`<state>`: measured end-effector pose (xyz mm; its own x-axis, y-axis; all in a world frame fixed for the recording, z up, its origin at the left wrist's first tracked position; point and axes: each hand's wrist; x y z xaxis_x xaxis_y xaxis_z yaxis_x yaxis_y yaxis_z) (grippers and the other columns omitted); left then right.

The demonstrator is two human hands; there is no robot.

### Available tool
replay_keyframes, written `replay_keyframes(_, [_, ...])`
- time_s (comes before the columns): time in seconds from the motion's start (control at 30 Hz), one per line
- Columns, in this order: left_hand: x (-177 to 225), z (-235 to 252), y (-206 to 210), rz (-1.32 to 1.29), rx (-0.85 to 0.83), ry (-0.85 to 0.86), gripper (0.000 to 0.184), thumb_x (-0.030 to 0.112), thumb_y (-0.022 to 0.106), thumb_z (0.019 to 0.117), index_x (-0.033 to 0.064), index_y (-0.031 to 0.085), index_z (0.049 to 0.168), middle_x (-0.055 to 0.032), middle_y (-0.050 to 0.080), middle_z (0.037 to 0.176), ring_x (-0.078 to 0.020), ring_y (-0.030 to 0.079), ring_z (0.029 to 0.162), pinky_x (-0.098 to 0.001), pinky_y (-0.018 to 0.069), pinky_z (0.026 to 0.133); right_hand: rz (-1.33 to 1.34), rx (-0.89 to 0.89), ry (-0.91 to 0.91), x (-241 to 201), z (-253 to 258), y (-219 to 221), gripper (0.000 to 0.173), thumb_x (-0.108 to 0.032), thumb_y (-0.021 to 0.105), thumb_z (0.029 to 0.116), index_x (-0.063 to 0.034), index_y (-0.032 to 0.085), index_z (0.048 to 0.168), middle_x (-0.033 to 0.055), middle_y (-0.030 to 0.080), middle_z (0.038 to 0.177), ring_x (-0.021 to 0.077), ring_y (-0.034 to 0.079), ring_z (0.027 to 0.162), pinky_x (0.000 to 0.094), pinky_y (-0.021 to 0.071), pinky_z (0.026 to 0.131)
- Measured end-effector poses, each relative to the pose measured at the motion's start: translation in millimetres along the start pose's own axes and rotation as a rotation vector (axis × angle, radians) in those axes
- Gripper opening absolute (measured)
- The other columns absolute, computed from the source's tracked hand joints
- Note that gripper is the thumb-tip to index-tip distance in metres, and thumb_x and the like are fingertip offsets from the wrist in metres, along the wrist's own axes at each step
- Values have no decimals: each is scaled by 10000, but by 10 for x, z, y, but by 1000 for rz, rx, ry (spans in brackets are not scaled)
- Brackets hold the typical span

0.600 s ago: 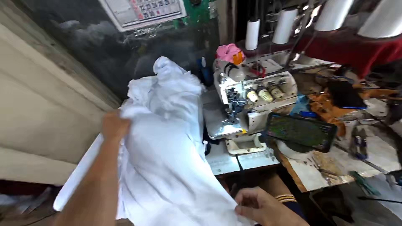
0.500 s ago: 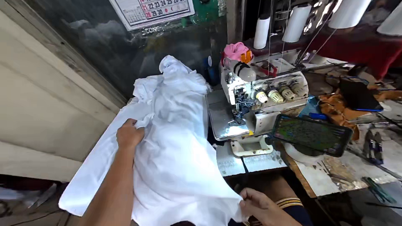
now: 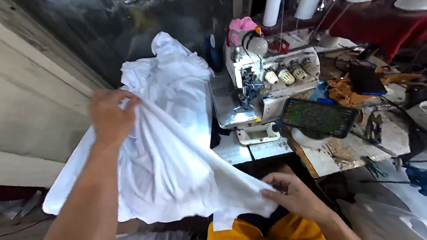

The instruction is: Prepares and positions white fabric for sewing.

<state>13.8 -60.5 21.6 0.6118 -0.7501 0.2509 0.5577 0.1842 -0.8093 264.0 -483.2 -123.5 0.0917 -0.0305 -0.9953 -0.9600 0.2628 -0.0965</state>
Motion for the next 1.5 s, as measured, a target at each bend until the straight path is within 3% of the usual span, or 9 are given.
replay_keyframes(0.17, [-368,71,151,79,13,-278,425,321,497,1067,-44,630,1240,-397,595,1180,-615,553,1128,-796,388,937,102,359,-48,50,80,67,166,-122,713,952,1,718,1063,91,743,878,209,732,752,357,648,696])
replay_keyframes(0.37, [-490,-49,631,-8,-84,-359,407,317,594,1035,16,620,1309,-301,684,1151,-546,633,1085,-779,415,924,137,404,-23,58,223,113,150,-129,689,971,-13,700,1066,93,730,912,210,727,796,344,640,732])
replay_keyframes(0.5, [316,-208,285,-57,24,-26,433,313,543,1047,-8,601,1331,-303,622,1228,-499,588,1159,-723,428,974,204,374,31,28,259,88,156,-143,652,999,-8,663,1077,116,723,978,244,736,851,378,651,768])
replay_keyframes(0.6, [1468,-819,446,-250,-88,335,245,257,594,1013,78,744,1088,-114,700,1082,-277,646,1063,-525,505,945,237,350,47,-36,236,84,150,-138,626,1013,-6,644,1083,117,713,972,236,730,784,370,652,707])
replay_keyframes(0.7, [2135,-1305,927,-336,-298,540,223,360,578,1035,271,772,1101,40,690,1099,-151,617,1115,-474,454,1022,200,331,15,-99,206,94,143,-142,607,1026,-18,636,1090,104,714,940,225,719,729,352,640,637])
replay_keyframes(0.93, [2157,-1376,937,-462,-244,502,159,332,625,1016,267,770,1006,99,701,1081,-92,618,1094,-406,466,999,104,356,9,-121,114,50,161,-142,609,1025,-45,674,1136,56,740,932,187,729,694,331,651,605])
replay_keyframes(1.23, [2384,-1244,1010,-543,-427,427,213,415,611,1015,245,730,1063,124,679,1168,-53,593,1158,-405,451,1041,210,304,-92,-192,91,93,171,-118,573,1043,-31,678,1146,89,712,1043,215,727,744,356,659,628])
replay_keyframes(1.3, [2375,-1194,1002,-492,-474,420,309,485,569,1021,239,716,1137,128,690,1123,-40,603,1120,-427,434,1049,216,314,-86,-234,60,71,174,-121,569,1047,-35,681,1149,88,705,1070,211,719,728,345,656,637])
replay_keyframes(1.5, [2265,-1061,819,-628,-438,429,221,421,623,1012,243,744,964,156,701,942,-9,639,985,-379,470,1014,90,252,-247,-338,115,141,224,-180,610,1037,-42,637,1211,49,703,1041,153,711,755,320,646,634])
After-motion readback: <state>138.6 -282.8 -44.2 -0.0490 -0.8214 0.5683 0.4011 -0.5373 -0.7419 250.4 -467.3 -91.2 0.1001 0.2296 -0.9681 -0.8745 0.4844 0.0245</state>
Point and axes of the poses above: each hand's wrist, its own z-axis towards the middle knuckle, its own y-axis out of the palm, x = y × z
